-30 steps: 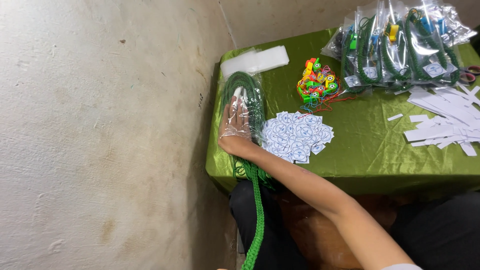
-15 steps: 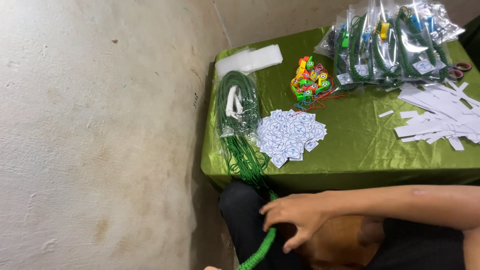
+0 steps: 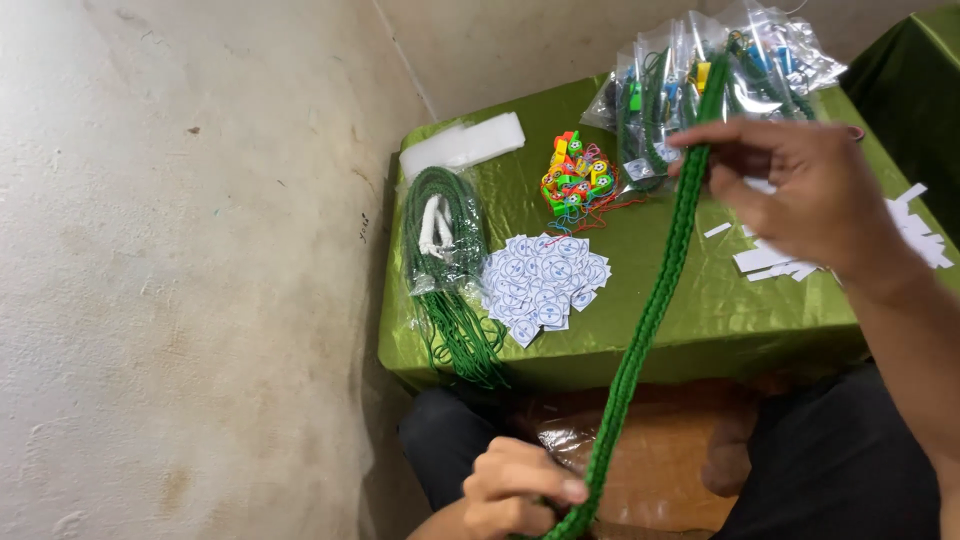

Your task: The person places a green braided cord and a small blue plastic clip into a clear plastic bag, then seals it. They then pick up another green braided cord, inspect it, and handle a small yellow plastic clip with a pink string attached.

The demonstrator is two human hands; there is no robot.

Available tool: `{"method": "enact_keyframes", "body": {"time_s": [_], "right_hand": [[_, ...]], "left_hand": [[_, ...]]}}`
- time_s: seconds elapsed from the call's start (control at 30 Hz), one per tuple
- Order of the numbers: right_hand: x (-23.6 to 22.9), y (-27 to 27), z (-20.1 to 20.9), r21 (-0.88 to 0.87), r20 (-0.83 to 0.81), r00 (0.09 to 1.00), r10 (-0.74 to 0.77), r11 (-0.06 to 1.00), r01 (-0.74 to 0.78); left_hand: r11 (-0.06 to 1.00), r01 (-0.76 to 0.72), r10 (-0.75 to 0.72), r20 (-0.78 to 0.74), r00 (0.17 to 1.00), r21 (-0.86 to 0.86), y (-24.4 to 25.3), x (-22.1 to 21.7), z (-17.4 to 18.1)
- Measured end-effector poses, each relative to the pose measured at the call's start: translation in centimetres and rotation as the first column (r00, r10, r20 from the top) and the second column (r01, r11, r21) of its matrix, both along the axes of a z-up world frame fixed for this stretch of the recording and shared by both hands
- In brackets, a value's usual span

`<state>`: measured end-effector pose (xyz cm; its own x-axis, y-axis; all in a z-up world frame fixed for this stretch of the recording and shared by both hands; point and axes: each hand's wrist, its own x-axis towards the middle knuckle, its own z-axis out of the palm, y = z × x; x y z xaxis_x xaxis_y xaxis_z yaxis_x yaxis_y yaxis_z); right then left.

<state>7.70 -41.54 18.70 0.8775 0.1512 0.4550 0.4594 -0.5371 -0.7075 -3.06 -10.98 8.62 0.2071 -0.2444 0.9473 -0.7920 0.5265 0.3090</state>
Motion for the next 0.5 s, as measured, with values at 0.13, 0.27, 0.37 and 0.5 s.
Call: {"method": "enact_keyframes", "body": {"time_s": [0.13,0.27,0.37,0.5], "right_hand": [[1.2,-1.5,3.5,0.500,0.109,0.978,0.177,0.841,-0.207],[2.8,-1.3,2.2,0.533,0.329,0.941,0.074,0.808,-0.250],[1.7,0.4,3.4,0.467,0.372,0.928,0.011,0.862,-0.197],[2.1,1.0,3.8,0.428,0.381,0.923,0.042,0.877,-0.217]], "left_hand": [[0.913,-0.377,0.357,0.143,0.923,0.157,-5.7,3.5,-0.9],[0.807,-0.432,0.303,0.346,0.888,0.402,-8.2,7.6,-4.6],[0.787,-0.449,0.252,0.443,0.860,0.424,-8.9,9.9,-4.8],[0.844,-0.419,0.300,0.352,0.887,0.336,-9.5,13.9,-0.8]]}}
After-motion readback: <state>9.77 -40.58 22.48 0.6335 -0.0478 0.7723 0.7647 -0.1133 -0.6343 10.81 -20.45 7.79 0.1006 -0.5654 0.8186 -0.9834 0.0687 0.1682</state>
